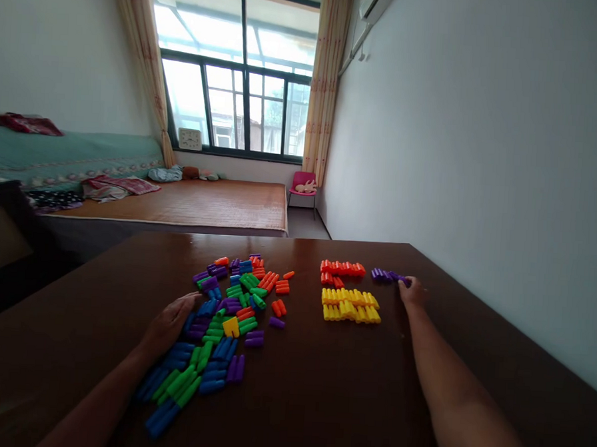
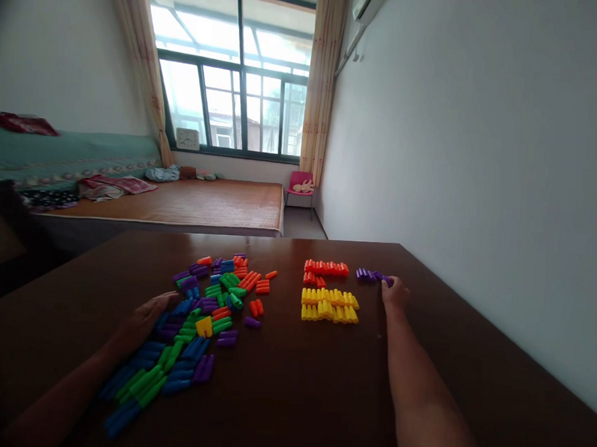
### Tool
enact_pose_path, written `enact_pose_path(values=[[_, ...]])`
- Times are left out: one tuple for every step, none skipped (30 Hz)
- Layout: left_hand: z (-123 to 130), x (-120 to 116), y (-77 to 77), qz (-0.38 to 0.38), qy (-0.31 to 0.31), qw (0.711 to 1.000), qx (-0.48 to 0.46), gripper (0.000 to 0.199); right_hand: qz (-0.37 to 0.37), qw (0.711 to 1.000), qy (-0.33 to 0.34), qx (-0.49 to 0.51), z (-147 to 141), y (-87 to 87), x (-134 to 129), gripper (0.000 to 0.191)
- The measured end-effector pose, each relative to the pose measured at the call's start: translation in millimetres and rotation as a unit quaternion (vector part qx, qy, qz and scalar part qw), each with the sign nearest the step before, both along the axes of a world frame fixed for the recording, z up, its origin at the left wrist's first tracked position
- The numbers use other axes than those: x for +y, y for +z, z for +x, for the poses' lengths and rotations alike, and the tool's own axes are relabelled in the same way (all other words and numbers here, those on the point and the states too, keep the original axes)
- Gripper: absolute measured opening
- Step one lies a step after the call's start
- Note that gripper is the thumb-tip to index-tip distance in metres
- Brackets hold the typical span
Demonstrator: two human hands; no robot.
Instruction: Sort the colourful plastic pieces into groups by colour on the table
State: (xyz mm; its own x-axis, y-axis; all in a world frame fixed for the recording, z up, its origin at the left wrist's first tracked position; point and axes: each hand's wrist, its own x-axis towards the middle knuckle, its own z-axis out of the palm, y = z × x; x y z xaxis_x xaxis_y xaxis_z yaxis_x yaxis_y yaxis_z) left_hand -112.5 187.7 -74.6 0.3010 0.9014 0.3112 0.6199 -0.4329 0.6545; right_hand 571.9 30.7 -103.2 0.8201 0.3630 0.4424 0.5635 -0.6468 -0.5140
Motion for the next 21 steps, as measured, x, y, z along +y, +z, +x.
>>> enact_pose_path(values=[[0.4, -0.1, 0.7, -0.002, -0.003, 1.000, 0.006, 0.059, 0.019, 1.000, -0.023, 0.005, 1.5, 0.0, 0.6, 0.034], [1.2, -0.4, 1.7, -0.001, -0.005, 1.000, 0.010, 0.059, 0.038, 0.998, -0.043, 0.010, 3.4, 0.1, 1.2, 0.035], [2.1, -0.8, 2.7, 0.001, -0.006, 1.000, 0.013, 0.058, 0.051, 0.997, -0.056, 0.013, 5.8, 0.1, 1.8, 0.036], [3.1, -1.3, 3.7, 0.003, -0.008, 1.000, 0.014, 0.058, 0.054, 0.997, -0.058, 0.015, 8.6, 0.3, 2.6, 0.037], [3.8, -1.9, 4.6, 0.005, -0.009, 1.000, 0.017, 0.058, 0.048, 0.997, -0.051, 0.017, 11.8, 0.7, 3.6, 0.037], [4.2, -2.3, 5.3, 0.005, -0.010, 1.000, 0.020, 0.058, 0.036, 0.998, -0.039, 0.019, 15.4, 1.4, 4.9, 0.037], [4.4, -2.8, 5.9, 0.005, -0.009, 1.000, 0.024, 0.059, 0.021, 0.999, -0.025, 0.022, 19.2, 2.3, 6.4, 0.037], [4.3, -3.2, 6.2, 0.005, -0.007, 1.000, 0.030, 0.059, 0.005, 1.000, -0.010, 0.025, 23.1, 3.6, 8.0, 0.036], [4.2, -3.6, 6.5, 0.004, -0.006, 0.999, 0.035, 0.059, -0.010, 1.000, 0.004, 0.028, 27.0, 5.1, 9.5, 0.034], [4.1, -4.0, 6.6, 0.004, -0.003, 0.999, 0.041, 0.058, -0.024, 0.999, 0.019, 0.030, 30.7, 6.7, 10.6, 0.032], [4.1, -4.4, 6.7, 0.005, 0.000, 0.999, 0.045, 0.058, -0.037, 0.998, 0.034, 0.031, 33.9, 8.3, 11.3, 0.031], [4.2, -4.8, 6.8, 0.008, 0.002, 0.999, 0.049, 0.058, -0.047, 0.997, 0.048, 0.031, 36.4, 9.5, 11.2, 0.029], [4.4, -5.1, 6.7, 0.011, 0.004, 0.999, 0.052, 0.057, -0.056, 0.996, 0.058, 0.032, 38.1, 10.2, 10.3, 0.029], [4.6, -5.2, 6.6, 0.014, 0.006, 0.998, 0.054, 0.057, -0.061, 0.995, 0.066, 0.034, 39.1, 10.4, 8.6, 0.028], [4.8, -5.0, 6.2, 0.018, 0.008, 0.998, 0.056, 0.056, -0.064, 0.995, 0.072, 0.038, 39.5, 10.1, 6.2, 0.029], [4.7, -4.5, 5.6, 0.021, 0.008, 0.998, 0.057, 0.056, -0.064, 0.994, 0.078, 0.042, 39.2, 9.2, 3.5, 0.030], [4.5, -3.7, 4.8, 0.023, 0.007, 0.998, 0.059, 0.055, -0.060, 0.994, 0.082, 0.047, 38.7, 7.9, 0.6, 0.031], [4.1, -2.7, 3.8, 0.025, 0.006, 0.998, 0.061, 0.055, -0.052, 0.994, 0.085, 0.049, 37.9, 6.5, -1.9, 0.032], [3.6, -1.6, 2.8, 0.027, 0.004, 0.998, 0.063, 0.054, -0.039, 0.994, 0.085, 0.049, 37.2, 5.0, -3.7, 0.033], [3.1, -0.5, 1.9, 0.027, 0.002, 0.998, 0.065, 0.054, -0.025, 0.995, 0.082, 0.047, 36.7, 3.7, -4.8, 0.034], [2.6, 0.5, 1.3, 0.027, -0.001, 0.997, 0.066, 0.054, -0.014, 0.996, 0.076, 0.045, 36.4, 2.7, -4.8, 0.035]])
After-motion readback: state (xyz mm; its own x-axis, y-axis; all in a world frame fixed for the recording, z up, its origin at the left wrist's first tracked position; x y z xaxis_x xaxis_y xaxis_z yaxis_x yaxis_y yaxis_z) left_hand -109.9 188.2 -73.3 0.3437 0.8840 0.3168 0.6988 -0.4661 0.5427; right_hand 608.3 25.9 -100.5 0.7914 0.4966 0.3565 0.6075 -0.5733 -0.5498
